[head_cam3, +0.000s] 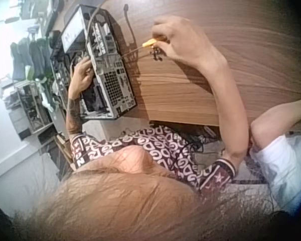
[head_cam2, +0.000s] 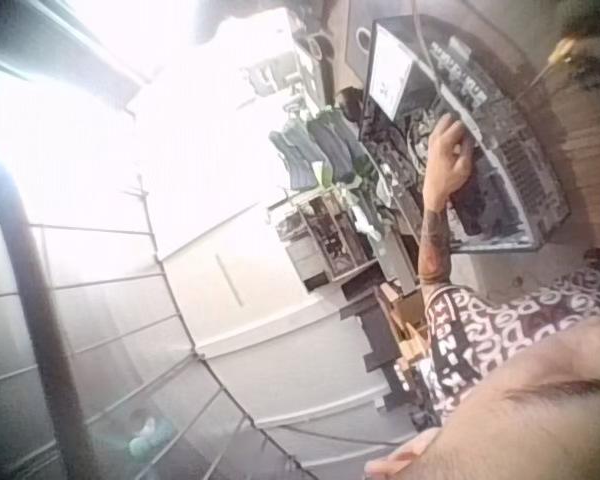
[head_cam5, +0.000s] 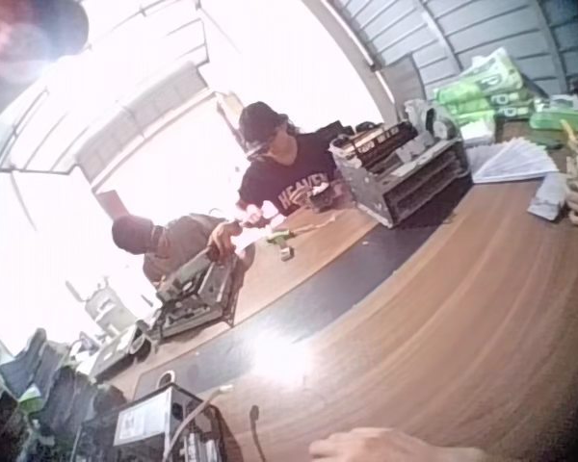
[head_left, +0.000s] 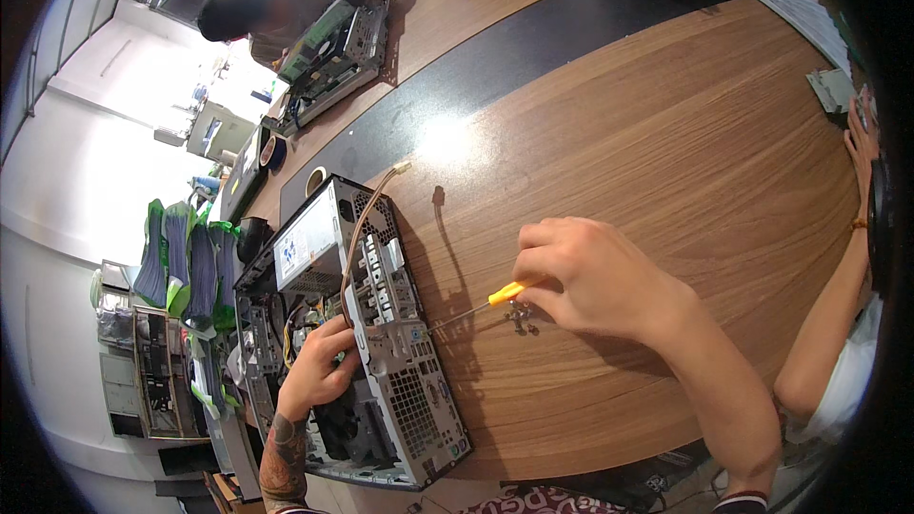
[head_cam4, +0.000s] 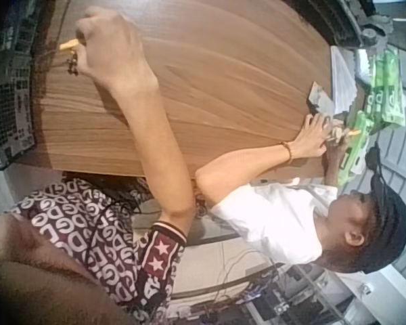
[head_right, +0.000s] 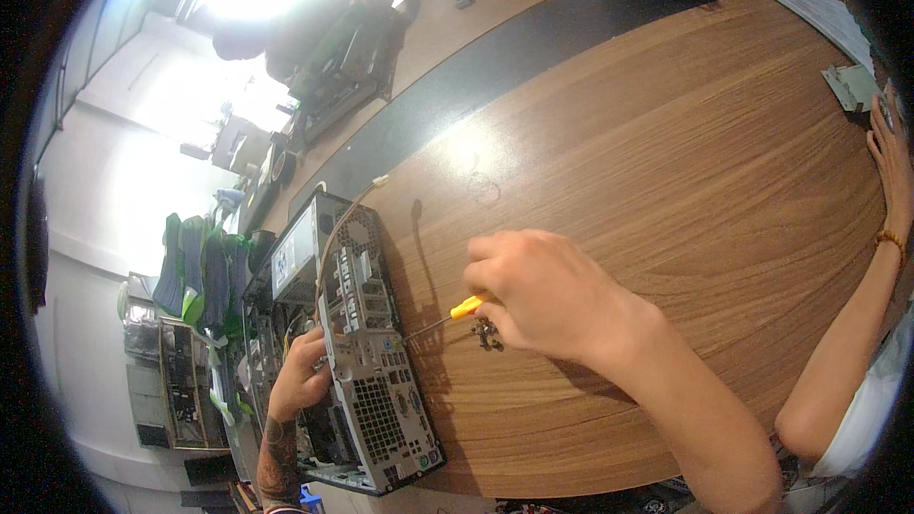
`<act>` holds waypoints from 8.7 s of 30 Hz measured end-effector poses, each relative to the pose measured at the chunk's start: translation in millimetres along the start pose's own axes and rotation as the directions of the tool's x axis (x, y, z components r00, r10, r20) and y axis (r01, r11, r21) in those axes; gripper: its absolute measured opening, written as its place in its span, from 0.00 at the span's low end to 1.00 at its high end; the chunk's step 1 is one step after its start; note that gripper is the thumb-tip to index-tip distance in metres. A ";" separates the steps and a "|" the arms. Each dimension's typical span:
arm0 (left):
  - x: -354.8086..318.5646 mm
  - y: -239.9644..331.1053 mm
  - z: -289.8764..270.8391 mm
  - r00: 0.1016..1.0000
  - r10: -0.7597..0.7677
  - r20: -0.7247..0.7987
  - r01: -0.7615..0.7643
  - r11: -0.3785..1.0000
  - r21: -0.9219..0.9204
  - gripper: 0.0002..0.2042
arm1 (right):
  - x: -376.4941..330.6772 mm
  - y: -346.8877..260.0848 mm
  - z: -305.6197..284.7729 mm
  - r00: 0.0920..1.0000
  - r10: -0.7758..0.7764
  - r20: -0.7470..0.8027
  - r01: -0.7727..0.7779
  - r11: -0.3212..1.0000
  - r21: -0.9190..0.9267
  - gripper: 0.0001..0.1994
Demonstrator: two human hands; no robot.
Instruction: The person uses a screwdriver to remove screws from the rear of a computer chassis and then pulls various internal cables and connectors to disconnect them.
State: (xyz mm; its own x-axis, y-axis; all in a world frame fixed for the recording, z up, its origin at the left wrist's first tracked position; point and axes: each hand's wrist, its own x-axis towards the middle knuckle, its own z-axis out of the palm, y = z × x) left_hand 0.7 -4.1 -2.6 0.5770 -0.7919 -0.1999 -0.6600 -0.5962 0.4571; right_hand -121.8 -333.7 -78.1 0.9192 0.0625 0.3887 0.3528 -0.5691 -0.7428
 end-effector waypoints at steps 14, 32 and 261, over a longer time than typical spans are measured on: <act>0.1 1.7 0.2 1.000 -0.002 -0.015 0.002 1.000 0.031 0.13 | -1.0 2.0 -0.8 0.998 0.046 0.038 -0.047 0.998 0.035 0.07; -0.3 0.6 1.1 1.000 -0.006 -0.013 0.006 1.000 -0.010 0.12 | -1.9 0.9 1.0 1.000 0.016 0.013 -0.016 1.000 -0.006 0.05; -1.1 -4.5 0.3 1.000 -0.012 -0.010 0.013 0.996 0.083 0.17 | -4.1 -10.2 24.3 0.969 -0.244 -0.039 0.181 0.808 -0.560 0.02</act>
State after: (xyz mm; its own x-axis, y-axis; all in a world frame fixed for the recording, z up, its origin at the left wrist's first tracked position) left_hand 2.9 -0.6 -4.7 0.5899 -0.7832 -0.1965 -0.6902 -0.6153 0.3809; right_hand -124.9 -308.2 -85.3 0.7976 0.1674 0.5795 0.3537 -0.9080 -0.2244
